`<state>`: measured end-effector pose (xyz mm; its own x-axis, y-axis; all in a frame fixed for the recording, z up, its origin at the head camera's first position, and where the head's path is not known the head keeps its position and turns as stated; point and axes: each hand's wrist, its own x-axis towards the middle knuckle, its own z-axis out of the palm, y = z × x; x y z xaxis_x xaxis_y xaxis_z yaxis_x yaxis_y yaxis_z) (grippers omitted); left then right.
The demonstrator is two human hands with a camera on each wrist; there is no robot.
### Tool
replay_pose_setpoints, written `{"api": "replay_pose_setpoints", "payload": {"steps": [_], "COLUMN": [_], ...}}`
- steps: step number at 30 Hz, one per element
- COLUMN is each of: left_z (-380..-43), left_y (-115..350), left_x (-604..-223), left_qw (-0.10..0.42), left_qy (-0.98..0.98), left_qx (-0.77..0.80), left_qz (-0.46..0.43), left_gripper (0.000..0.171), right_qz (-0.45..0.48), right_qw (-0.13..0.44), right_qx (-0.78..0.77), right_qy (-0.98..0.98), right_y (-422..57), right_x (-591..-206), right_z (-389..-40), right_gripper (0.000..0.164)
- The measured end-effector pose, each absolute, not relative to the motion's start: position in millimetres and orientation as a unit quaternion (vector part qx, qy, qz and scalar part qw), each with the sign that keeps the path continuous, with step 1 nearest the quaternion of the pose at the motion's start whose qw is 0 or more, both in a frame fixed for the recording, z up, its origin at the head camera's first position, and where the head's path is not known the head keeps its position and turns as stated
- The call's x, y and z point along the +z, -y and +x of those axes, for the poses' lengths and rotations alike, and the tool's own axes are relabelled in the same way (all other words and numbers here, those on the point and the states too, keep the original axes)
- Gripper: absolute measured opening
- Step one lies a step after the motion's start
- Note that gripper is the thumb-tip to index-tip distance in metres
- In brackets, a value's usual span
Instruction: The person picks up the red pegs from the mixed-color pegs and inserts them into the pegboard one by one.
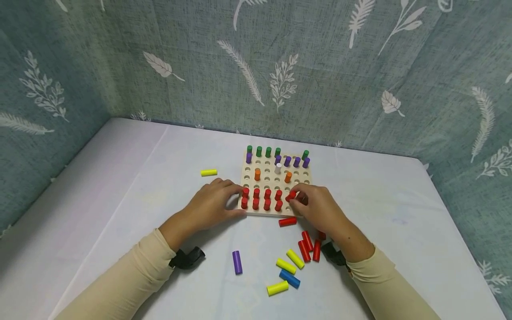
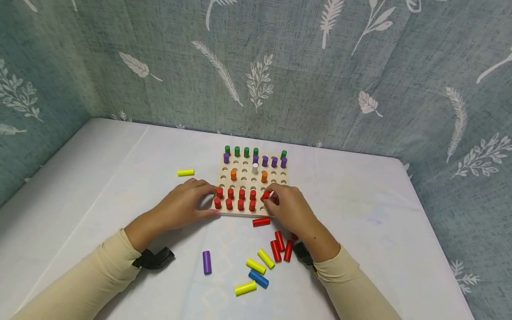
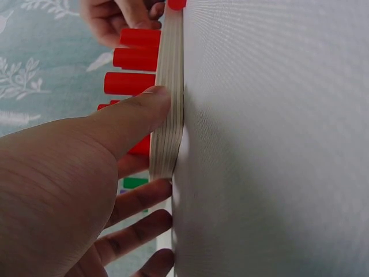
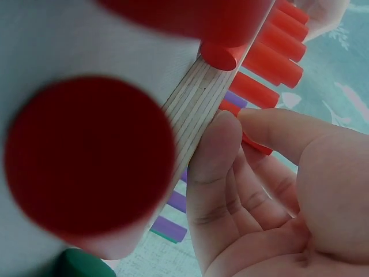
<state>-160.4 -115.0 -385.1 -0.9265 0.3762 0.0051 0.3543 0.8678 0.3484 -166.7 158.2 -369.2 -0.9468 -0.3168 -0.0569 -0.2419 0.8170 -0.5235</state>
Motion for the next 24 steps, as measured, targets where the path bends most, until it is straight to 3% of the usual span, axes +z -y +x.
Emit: {"api": "replay_pose_setpoints", "payload": {"steps": [11, 24], "left_z": [-160.9, -161.2], "left_y": [114.9, 115.0], "left_x": [-385.6, -385.5], "left_qw": [0.032, 0.035], "left_qy": [-0.966, -0.966], "left_qx": [0.173, 0.173], "left_qz": [0.191, 0.19], "left_gripper": [0.063, 0.064], "right_qz": [-0.141, -0.158], "right_qw": [0.083, 0.046], "right_qx": [-0.271, -0.276], "right_qy": [-0.948, -0.947], "right_y": [-159.2, -163.5], "right_x": [-371.0, -365.1], "right_z": [-167.7, -163.3], "right_gripper": [0.029, 0.037]}}
